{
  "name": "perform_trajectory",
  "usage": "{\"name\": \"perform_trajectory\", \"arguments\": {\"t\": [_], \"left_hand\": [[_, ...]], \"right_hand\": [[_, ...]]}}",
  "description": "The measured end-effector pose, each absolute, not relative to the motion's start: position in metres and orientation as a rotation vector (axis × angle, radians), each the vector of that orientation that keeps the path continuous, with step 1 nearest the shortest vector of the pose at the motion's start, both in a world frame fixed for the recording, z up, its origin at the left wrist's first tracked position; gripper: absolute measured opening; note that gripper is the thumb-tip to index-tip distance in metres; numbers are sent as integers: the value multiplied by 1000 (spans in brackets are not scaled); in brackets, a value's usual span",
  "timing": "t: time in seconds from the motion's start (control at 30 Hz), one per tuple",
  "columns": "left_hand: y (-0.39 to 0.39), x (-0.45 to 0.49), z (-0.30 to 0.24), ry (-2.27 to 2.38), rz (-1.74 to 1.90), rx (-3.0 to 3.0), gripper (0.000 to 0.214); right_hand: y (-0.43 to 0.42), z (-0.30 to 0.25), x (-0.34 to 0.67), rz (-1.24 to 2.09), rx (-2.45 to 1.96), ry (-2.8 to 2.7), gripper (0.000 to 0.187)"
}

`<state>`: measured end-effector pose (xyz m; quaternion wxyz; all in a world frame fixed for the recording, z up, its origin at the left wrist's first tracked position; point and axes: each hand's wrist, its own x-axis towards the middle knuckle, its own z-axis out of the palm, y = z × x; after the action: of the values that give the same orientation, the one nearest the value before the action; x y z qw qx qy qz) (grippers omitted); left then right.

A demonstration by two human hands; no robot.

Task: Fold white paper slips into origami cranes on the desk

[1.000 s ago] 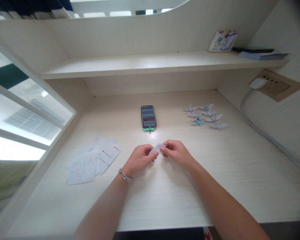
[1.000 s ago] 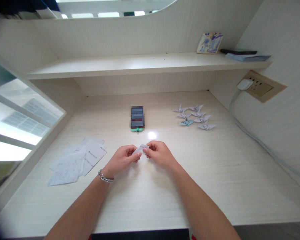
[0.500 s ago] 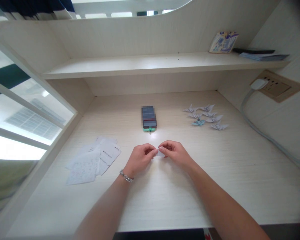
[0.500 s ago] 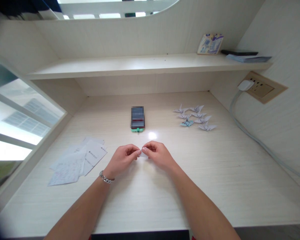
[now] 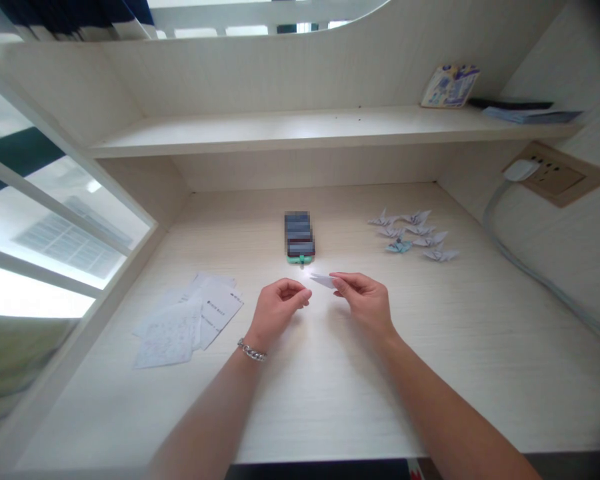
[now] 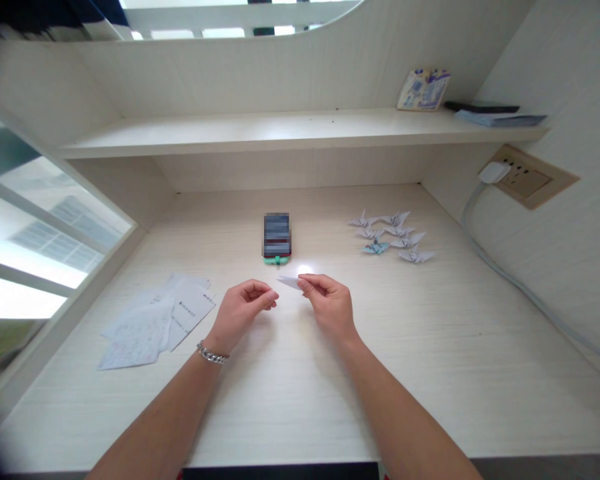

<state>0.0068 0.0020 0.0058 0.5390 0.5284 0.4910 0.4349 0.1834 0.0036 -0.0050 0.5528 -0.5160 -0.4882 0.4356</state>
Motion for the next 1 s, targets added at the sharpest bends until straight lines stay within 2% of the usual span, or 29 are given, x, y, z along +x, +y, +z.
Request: {"name": "perform_trajectory", "arguments": {"t": [0.13, 1.0], "left_hand": [[-2, 17, 6, 1081, 1034, 1182, 28], [-2, 15, 3, 1046, 1182, 1210, 18]], "right_hand": [[-4, -7, 173, 987, -1101, -1333, 17], [-2, -7, 170, 1232, -954, -1362, 18]]}}
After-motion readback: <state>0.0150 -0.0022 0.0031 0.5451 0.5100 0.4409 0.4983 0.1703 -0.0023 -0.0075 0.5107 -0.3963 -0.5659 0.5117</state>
